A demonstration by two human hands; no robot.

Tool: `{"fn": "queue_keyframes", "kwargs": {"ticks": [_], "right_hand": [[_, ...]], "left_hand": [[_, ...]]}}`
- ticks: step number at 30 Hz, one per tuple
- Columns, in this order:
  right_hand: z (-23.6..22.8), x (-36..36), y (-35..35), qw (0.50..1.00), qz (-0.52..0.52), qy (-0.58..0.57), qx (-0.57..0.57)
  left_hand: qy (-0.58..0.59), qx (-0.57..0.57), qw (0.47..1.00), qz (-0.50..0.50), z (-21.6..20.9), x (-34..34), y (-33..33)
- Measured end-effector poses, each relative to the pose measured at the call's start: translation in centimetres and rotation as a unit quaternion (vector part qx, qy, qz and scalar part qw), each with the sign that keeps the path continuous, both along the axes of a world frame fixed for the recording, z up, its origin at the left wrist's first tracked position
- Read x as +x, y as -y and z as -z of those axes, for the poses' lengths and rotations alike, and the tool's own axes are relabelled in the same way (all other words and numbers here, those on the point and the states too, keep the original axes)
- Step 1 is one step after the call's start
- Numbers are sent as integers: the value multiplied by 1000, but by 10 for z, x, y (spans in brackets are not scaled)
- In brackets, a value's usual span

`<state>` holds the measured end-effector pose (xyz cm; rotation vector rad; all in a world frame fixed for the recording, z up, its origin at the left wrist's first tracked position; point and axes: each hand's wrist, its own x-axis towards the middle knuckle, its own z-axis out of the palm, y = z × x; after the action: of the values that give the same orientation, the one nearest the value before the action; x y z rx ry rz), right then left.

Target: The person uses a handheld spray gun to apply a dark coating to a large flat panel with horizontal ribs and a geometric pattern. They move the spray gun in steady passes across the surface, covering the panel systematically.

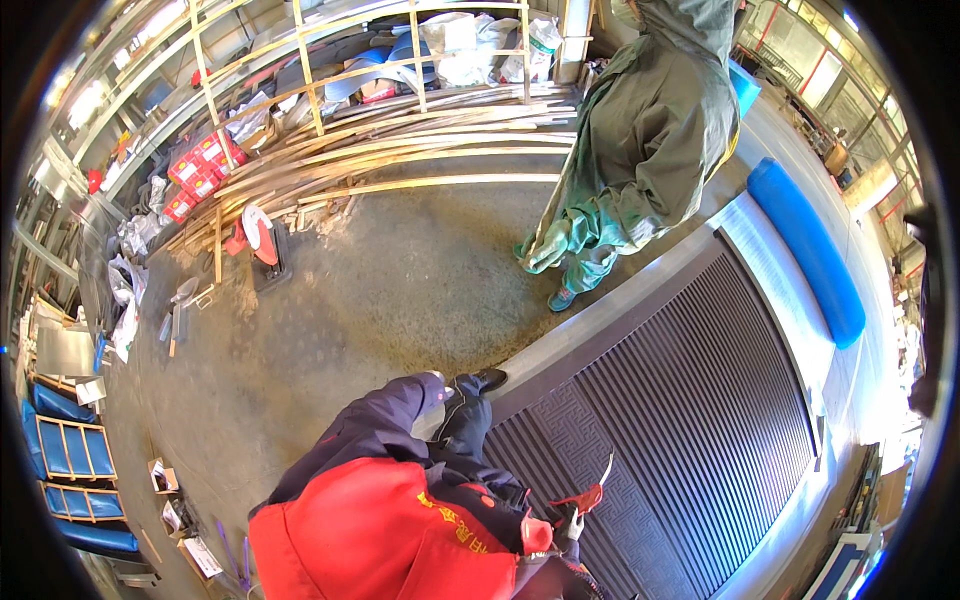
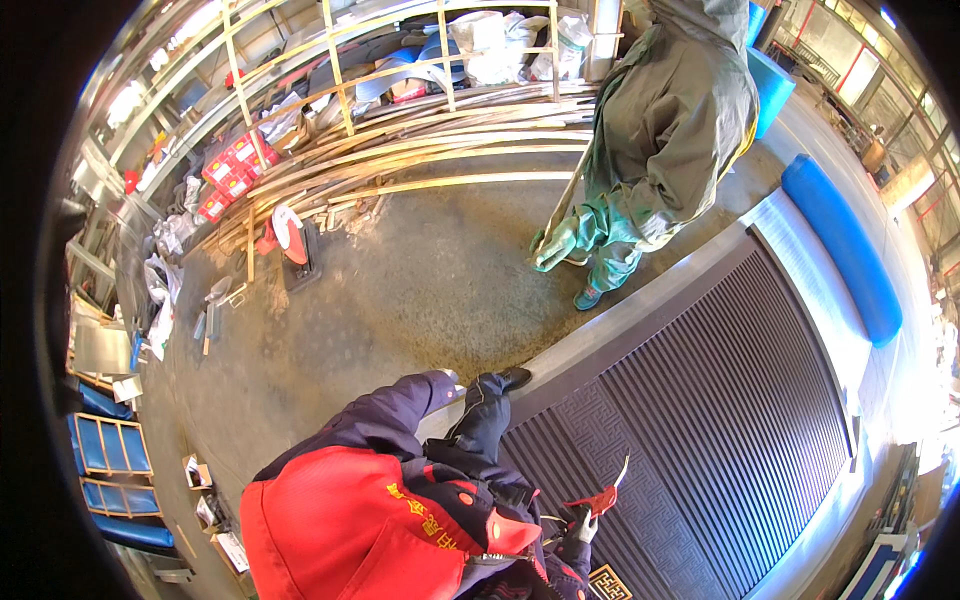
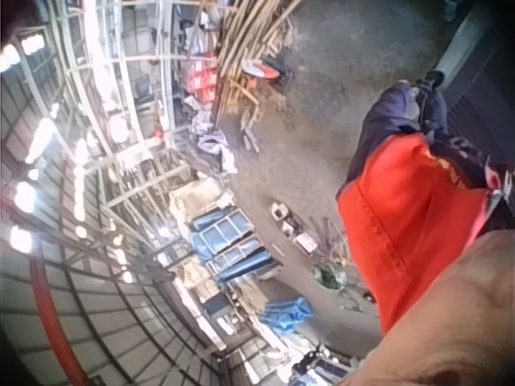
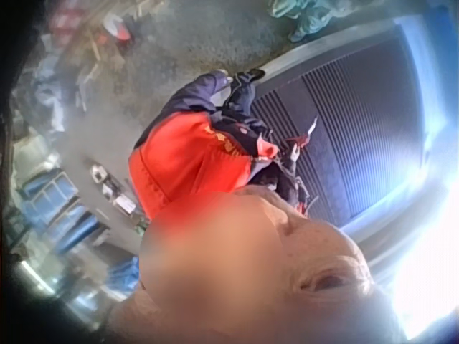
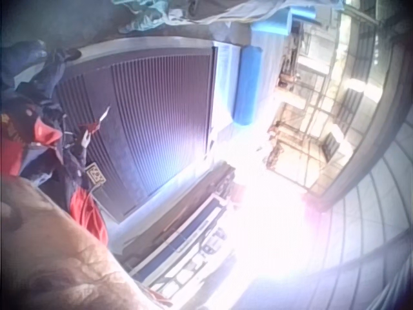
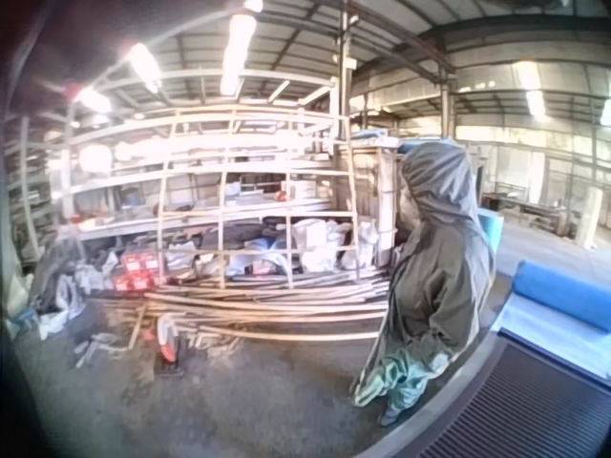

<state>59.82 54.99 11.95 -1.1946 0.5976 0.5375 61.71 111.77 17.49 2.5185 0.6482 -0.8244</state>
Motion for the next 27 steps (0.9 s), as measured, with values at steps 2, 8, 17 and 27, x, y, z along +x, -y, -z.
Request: {"fn": "queue_keyframes", "kwargs": {"ticks": [2,8,17,27], "right_hand": [[-5,0,-10,999,20,-12,-40],[-16,5,-29,985,142,34,-95],[-110,82,-18,944,317,62,66],[-151,103,-38,939,319,92,94]], "left_hand": [[6,-32,999,-2,-3,18,16],[22,-219,973,72,-35,44,72],[125,-357,891,252,-86,59,248],[11,-483,853,197,-121,41,318]]}}
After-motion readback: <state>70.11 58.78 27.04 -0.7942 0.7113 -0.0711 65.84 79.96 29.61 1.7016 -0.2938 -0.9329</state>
